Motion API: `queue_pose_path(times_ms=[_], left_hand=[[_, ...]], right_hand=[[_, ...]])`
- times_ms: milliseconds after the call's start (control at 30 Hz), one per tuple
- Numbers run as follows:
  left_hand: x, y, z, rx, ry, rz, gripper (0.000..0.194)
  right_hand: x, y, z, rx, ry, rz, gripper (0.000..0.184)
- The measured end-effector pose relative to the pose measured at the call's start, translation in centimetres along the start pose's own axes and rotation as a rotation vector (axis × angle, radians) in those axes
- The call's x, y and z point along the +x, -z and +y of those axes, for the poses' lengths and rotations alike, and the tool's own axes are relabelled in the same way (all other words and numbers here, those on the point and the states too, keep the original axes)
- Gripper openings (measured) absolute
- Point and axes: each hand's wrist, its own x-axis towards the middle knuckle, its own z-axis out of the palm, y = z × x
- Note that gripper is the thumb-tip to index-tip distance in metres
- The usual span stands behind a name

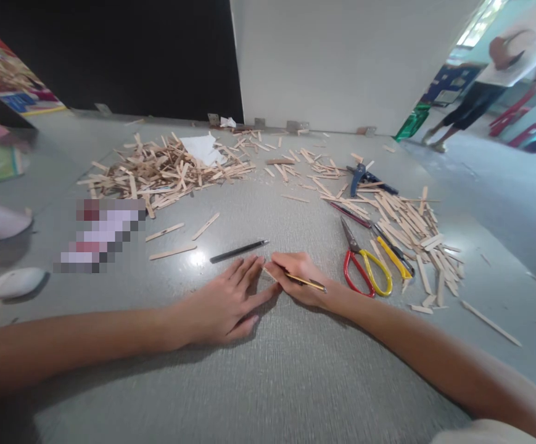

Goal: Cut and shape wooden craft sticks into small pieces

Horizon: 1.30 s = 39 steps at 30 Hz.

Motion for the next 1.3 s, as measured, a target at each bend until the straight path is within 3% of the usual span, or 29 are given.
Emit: queue_pose_path(times_ms=[1000, 1300], left_hand=[[0.29, 0.41, 0.08, 0.108, -0.024, -0.013, 0.073], [0.16, 0.08, 0.08, 0.038, -0.01, 0.017, 0.072]], right_hand=[[0.02, 0.35, -0.14, 0.051, -0.068, -0.055, 0.051], [-0.01, 0.36, -0.27, 0.052, -0.085, -0.055, 0.055]])
